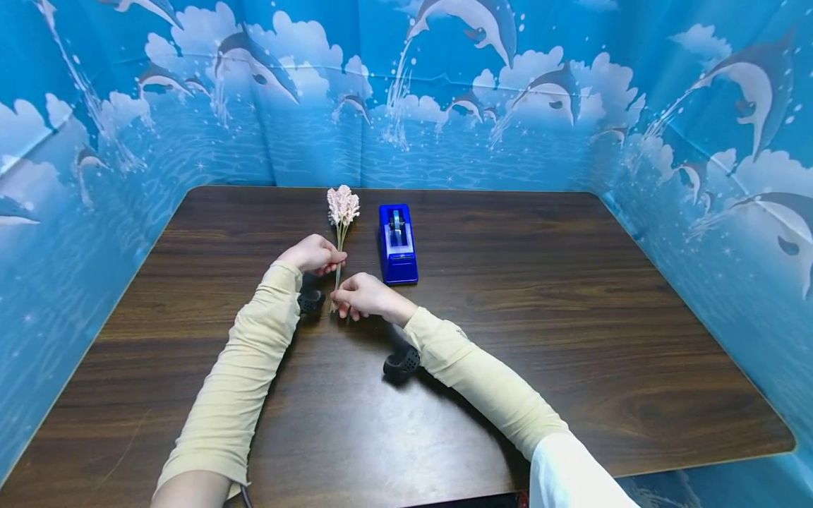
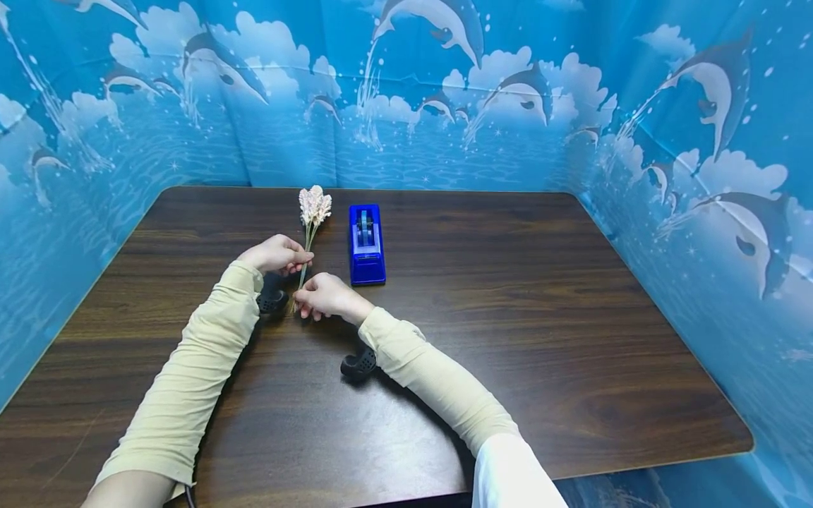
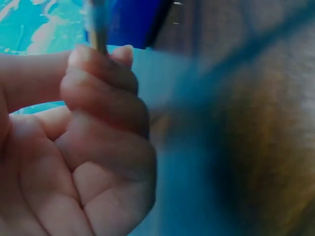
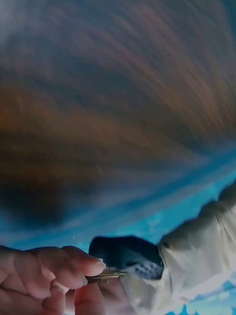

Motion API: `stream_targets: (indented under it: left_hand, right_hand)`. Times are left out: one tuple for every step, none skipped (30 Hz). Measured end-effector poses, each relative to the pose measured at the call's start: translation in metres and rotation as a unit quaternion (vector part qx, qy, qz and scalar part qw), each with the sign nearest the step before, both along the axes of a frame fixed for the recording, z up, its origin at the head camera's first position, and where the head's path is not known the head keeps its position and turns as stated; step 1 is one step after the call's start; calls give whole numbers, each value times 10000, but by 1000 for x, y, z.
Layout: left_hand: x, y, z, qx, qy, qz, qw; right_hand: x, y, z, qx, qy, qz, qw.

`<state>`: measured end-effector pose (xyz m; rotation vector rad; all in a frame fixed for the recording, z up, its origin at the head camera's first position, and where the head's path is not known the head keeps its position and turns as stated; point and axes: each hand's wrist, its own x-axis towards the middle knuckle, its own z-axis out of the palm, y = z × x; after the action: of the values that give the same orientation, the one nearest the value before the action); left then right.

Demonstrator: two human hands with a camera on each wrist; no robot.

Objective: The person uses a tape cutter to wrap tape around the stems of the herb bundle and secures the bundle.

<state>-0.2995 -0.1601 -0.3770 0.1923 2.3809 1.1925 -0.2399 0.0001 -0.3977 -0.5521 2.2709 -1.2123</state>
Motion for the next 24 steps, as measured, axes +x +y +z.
stream_targets:
  left_hand:
    - [0, 1, -3, 12, -105, 18, 9999]
    - [1, 2, -5, 22, -215, 27, 9998]
    - [1, 2, -7, 23, -305, 24, 9995]
    - [2, 3, -9, -3, -368, 52, 9993]
    - [2, 3, -11, -5, -423, 65, 9991]
    - [3, 3, -12, -15, -462, 80, 9989]
    - [4, 3, -13, -26, -484, 103, 9988]
    - [5, 3, -13, -48, -493, 128, 9987]
    - [6, 3, -14, -75, -496, 151, 9986]
    - [7, 3, -15, -85, -507, 199, 9985]
    - [7, 3, -15, -72, -533, 236, 9983]
    - [8, 3, -15, -72, -555, 283, 9980]
    - [9, 2, -15, -61, -576, 320, 9978]
    - [9, 3, -15, -63, -599, 367, 9975]
    - [10, 3, -15, -64, -614, 421, 9972]
    - [10, 3, -15, -63, -625, 473, 9969]
    - [10, 3, -15, -90, -622, 518, 9967]
    - [10, 4, -14, -135, -608, 546, 9966]
    - [11, 4, -13, -188, -586, 557, 9965]
    - [11, 5, -13, -260, -562, 577, 9964]
    - [11, 5, -12, -323, -545, 568, 9964]
    - [11, 5, -10, -406, -521, 538, 9964]
    - [12, 4, -9, -510, -484, 487, 9963]
    - [12, 3, -7, -613, -443, 422, 9962]
  right_hand:
    - [0, -1, -2, 139, 37, 109, 9998]
    - [0, -1, -4, 282, 64, 197, 9994]
    - [0, -2, -6, 411, 66, 273, 9988]
    - [0, -3, -7, 532, 93, 342, 9980]
    - [1, -4, -8, 652, 128, 388, 9970]
    - [1, -5, -8, 764, 180, 441, 9959]
    - [1, -6, -8, 874, 237, 507, 9946]
    - [1, -7, -8, 985, 317, 581, 9929]
    - [2, -8, -7, 1089, 393, 673, 9910]
    - [2, -9, -6, 1184, 463, 791, 9887]
    - [2, -10, -5, 1273, 532, 907, 9863]
    - [2, -11, -5, 1342, 575, 1016, 9841]
    - [2, -12, -4, 1407, 618, 1133, 9816]
    - [2, -13, -2, 1455, 659, 1237, 9794]
    - [3, -13, -1, 1482, 666, 1324, 9778]
    - [3, -13, 0, 1514, 690, 1400, 9761]
    - [3, -13, 1, 1553, 719, 1468, 9743]
    - [3, -13, 2, 1585, 750, 1546, 9723]
    - [3, -12, 4, 1623, 789, 1628, 9700]
    - [3, -11, 5, 1655, 828, 1719, 9676]
    - [3, -9, 6, 1681, 902, 1840, 9642]
    - [4, -6, 8, 1695, 1012, 1975, 9602]
    - [4, -2, 11, 1699, 1148, 2106, 9558]
    - [5, 4, 13, 1662, 1340, 2226, 9513]
